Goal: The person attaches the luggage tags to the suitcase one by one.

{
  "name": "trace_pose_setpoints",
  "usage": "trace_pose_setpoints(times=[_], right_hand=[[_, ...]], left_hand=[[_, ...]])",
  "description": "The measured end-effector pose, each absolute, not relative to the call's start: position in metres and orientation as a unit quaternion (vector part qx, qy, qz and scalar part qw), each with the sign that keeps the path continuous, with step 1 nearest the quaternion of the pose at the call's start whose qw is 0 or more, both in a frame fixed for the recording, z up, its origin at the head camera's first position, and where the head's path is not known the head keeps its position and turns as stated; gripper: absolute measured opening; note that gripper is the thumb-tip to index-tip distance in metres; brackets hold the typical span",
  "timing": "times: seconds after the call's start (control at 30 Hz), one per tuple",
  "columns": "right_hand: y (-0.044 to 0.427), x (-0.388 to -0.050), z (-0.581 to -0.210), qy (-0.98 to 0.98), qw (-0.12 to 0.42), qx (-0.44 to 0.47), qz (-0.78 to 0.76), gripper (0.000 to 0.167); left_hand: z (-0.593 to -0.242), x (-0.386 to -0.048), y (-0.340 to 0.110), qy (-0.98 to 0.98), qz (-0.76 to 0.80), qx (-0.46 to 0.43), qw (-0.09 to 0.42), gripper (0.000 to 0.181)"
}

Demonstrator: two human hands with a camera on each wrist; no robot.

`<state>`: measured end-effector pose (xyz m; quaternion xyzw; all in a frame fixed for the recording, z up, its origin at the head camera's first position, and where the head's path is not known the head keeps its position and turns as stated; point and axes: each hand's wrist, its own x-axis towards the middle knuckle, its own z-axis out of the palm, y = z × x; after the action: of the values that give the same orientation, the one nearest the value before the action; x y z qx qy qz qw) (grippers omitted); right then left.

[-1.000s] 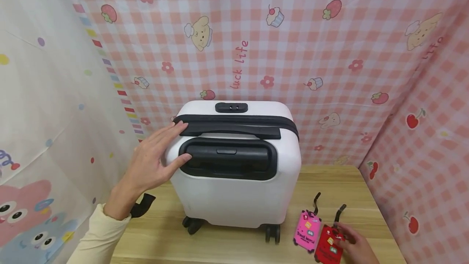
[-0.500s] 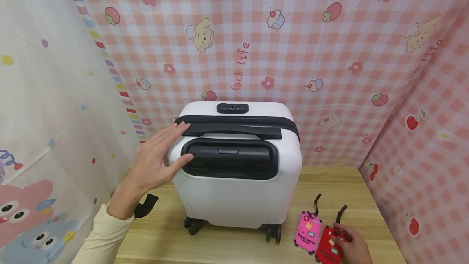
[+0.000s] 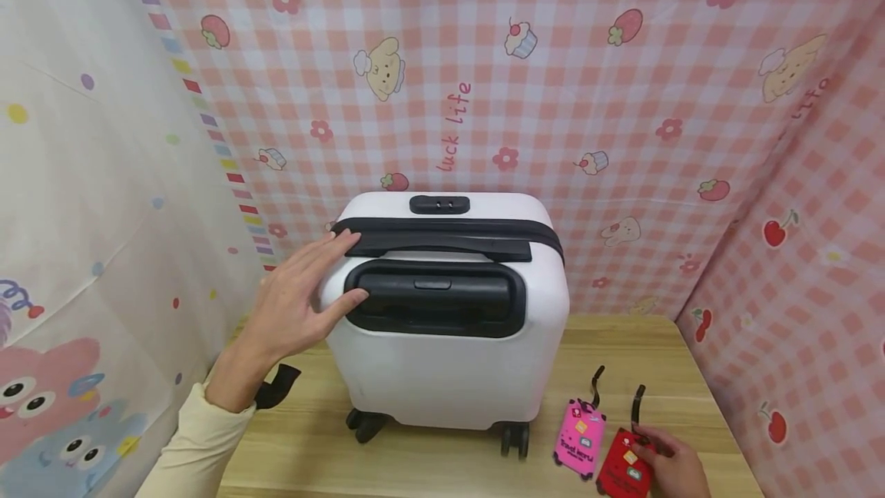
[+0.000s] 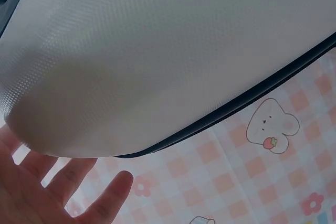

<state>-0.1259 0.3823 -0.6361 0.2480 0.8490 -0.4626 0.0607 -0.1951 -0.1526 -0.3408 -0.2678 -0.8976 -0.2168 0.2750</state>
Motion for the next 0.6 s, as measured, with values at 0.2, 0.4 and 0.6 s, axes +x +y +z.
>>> trace_pose_setpoints(times=[0.2,0.4,0.6], right_hand=[[0.385,-0.124,-0.635,0.837,0.046,0.269,-0.475,0.042],[0.386,-0.122,-0.629,0.829,0.032,0.279,-0.483,0.051],[0.387,-0.124,-0.619,0.845,0.024,0.273,-0.459,0.063]], left_hand=[[-0.341,-0.196,-0.152,-0.899,-0.216,-0.267,0.272,0.069],[-0.341,-0.196,-0.152,-0.896,-0.218,-0.270,0.279,0.069],[-0.341,-0.196,-0.152,-0.896,-0.220,-0.266,0.278,0.070]])
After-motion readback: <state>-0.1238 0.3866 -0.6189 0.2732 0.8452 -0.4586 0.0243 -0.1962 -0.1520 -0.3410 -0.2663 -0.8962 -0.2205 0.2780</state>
